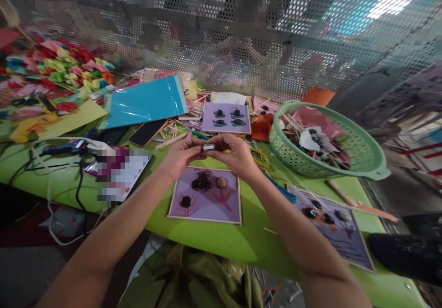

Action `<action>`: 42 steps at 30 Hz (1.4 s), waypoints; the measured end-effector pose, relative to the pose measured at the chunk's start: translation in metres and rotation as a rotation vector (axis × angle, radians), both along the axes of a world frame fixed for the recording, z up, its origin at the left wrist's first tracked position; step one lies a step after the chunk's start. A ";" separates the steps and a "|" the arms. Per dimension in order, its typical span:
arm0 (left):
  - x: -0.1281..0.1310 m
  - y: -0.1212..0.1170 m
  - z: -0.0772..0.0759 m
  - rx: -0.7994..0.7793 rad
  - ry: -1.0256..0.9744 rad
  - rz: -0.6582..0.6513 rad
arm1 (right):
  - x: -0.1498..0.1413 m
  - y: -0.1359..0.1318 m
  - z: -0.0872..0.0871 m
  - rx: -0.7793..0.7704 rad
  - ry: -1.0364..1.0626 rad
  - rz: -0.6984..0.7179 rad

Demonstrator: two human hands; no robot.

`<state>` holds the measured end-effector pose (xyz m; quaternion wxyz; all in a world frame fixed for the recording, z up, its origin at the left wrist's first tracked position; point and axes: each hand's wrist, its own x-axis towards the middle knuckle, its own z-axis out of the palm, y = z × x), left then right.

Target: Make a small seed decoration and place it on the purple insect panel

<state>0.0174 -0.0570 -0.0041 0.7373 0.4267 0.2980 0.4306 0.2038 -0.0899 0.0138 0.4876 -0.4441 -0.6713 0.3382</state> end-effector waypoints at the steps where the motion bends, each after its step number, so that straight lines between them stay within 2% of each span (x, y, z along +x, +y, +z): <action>1: -0.001 -0.001 0.001 -0.002 0.005 -0.008 | 0.000 0.000 0.000 0.001 0.017 -0.003; 8: 0.000 -0.005 0.003 0.044 0.037 -0.061 | -0.001 0.000 0.000 -0.045 0.082 -0.015; 14: 0.002 -0.006 0.000 0.027 0.013 -0.043 | -0.003 -0.001 0.000 -0.191 0.296 0.058; 18: 0.002 -0.006 -0.001 0.017 0.007 -0.050 | -0.004 -0.001 0.001 -0.203 0.347 0.077; 21: 0.000 -0.006 0.002 0.059 0.053 -0.030 | -0.003 -0.002 0.003 -0.145 0.236 0.028; 25: 0.000 -0.007 0.006 0.185 0.180 0.046 | 0.001 -0.003 0.005 0.068 -0.118 -0.159; 29: 0.001 -0.008 0.004 0.340 0.297 0.098 | 0.000 -0.004 0.006 0.213 -0.365 -0.190; 31: 0.002 -0.008 0.002 0.378 0.317 0.111 | -0.001 -0.004 0.005 0.237 -0.404 -0.190; 35: 0.002 -0.006 -0.001 0.341 0.310 0.087 | -0.002 -0.004 0.004 0.246 -0.395 -0.152; 42: 0.002 -0.006 0.001 0.347 0.278 0.062 | 0.001 -0.005 0.004 0.248 -0.396 -0.147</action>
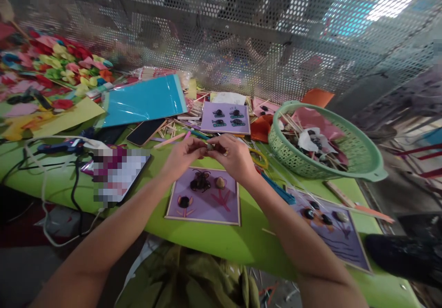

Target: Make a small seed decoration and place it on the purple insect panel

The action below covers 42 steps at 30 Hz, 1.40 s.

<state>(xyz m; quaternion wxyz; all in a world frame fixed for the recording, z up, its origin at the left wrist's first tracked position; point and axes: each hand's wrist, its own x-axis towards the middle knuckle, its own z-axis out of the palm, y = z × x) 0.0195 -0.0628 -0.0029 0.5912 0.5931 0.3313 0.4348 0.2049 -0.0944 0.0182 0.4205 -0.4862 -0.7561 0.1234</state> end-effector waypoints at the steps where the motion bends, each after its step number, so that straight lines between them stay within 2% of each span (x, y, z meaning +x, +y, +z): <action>1: 0.000 0.000 0.000 0.008 0.006 -0.003 | 0.000 0.000 0.000 -0.001 -0.008 -0.007; 15: -0.001 -0.004 0.002 0.137 0.170 0.045 | 0.000 -0.002 -0.002 0.043 -0.146 -0.040; 21: -0.001 -0.003 -0.003 0.184 0.231 0.064 | 0.000 -0.003 -0.002 0.085 -0.211 -0.039; 34: -0.001 -0.006 -0.002 0.257 0.311 0.091 | 0.001 -0.003 -0.002 0.066 -0.244 -0.045; 42: -0.001 -0.008 -0.001 0.312 0.380 0.102 | 0.001 -0.004 -0.006 0.107 -0.314 -0.049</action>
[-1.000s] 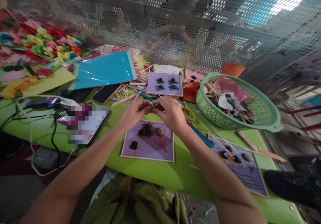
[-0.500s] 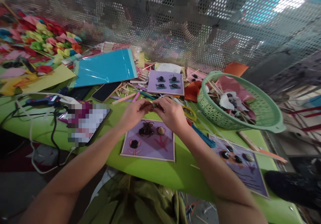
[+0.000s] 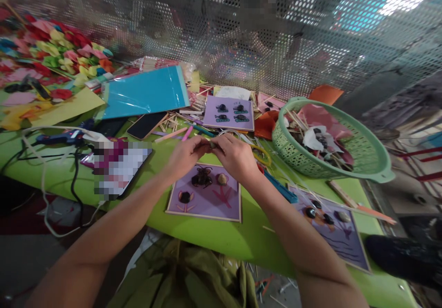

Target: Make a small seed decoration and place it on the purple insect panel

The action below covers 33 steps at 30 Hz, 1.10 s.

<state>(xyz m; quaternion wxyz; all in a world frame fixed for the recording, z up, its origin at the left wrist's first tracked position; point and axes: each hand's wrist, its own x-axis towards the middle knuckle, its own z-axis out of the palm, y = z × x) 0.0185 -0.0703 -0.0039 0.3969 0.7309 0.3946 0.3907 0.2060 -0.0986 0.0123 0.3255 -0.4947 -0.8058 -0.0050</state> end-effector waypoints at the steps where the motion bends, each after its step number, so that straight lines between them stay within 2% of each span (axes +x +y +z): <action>1: 0.000 0.000 0.000 0.009 0.004 -0.004 | 0.000 0.000 0.000 0.001 -0.011 0.003; 9: 0.001 -0.001 -0.001 0.061 0.042 -0.004 | 0.000 0.000 -0.002 0.005 -0.036 0.009; 18: -0.001 -0.001 0.002 0.097 0.098 -0.005 | 0.001 0.002 0.000 0.021 0.042 0.032; 26: 0.000 -0.001 -0.001 0.119 0.136 -0.003 | 0.001 0.001 -0.002 0.073 -0.008 0.051; 33: 0.001 -0.002 0.000 0.140 0.157 0.001 | 0.001 0.000 0.001 0.039 -0.020 0.051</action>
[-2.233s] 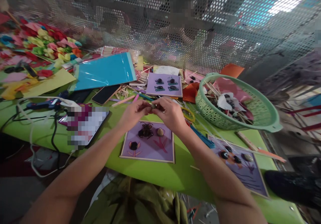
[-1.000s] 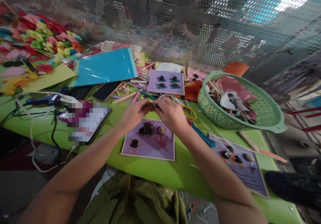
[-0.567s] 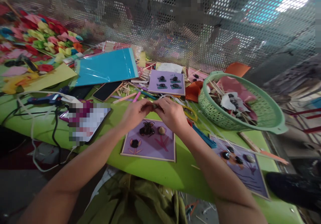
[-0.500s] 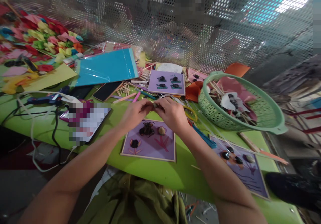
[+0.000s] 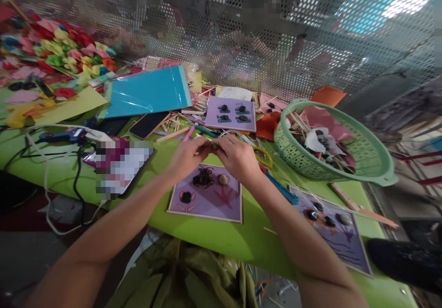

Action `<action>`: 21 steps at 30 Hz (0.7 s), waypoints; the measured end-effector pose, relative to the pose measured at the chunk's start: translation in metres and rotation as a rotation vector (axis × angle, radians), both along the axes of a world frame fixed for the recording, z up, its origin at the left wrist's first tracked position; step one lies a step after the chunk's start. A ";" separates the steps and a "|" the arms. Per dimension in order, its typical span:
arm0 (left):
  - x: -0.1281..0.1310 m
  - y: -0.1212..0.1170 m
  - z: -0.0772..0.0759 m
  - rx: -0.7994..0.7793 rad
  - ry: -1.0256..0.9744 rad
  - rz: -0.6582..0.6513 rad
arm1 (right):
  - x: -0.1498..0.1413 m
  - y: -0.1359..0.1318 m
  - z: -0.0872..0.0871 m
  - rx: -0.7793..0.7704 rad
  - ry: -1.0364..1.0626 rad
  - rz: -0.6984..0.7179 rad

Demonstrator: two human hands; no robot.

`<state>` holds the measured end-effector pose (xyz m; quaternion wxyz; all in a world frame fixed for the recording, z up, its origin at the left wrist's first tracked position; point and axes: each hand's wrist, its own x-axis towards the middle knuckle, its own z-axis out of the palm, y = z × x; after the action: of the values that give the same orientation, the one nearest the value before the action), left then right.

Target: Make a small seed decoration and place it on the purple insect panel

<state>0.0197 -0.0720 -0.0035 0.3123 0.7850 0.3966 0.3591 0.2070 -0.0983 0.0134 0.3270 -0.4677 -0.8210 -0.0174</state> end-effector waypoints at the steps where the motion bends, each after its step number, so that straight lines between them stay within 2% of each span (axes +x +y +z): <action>1: 0.000 0.000 0.000 -0.009 -0.011 -0.004 | 0.000 0.000 0.001 -0.008 0.012 0.004; 6: -0.001 0.003 -0.002 -0.124 -0.165 -0.061 | -0.001 0.000 0.005 -0.096 0.152 0.002; 10: -0.001 0.005 -0.004 -0.228 -0.276 -0.127 | 0.001 0.004 0.002 -0.238 0.312 -0.009; 14: -0.003 0.005 -0.002 -0.236 -0.240 -0.152 | 0.004 0.006 0.000 -0.318 0.357 -0.003; 21: -0.006 0.004 0.002 -0.196 -0.117 -0.145 | 0.004 0.004 0.006 -0.300 0.235 0.050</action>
<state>0.0139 -0.0675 -0.0012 0.4351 0.7553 0.3530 0.3401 0.2115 -0.0940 0.0190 0.3475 -0.4896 -0.7818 0.1681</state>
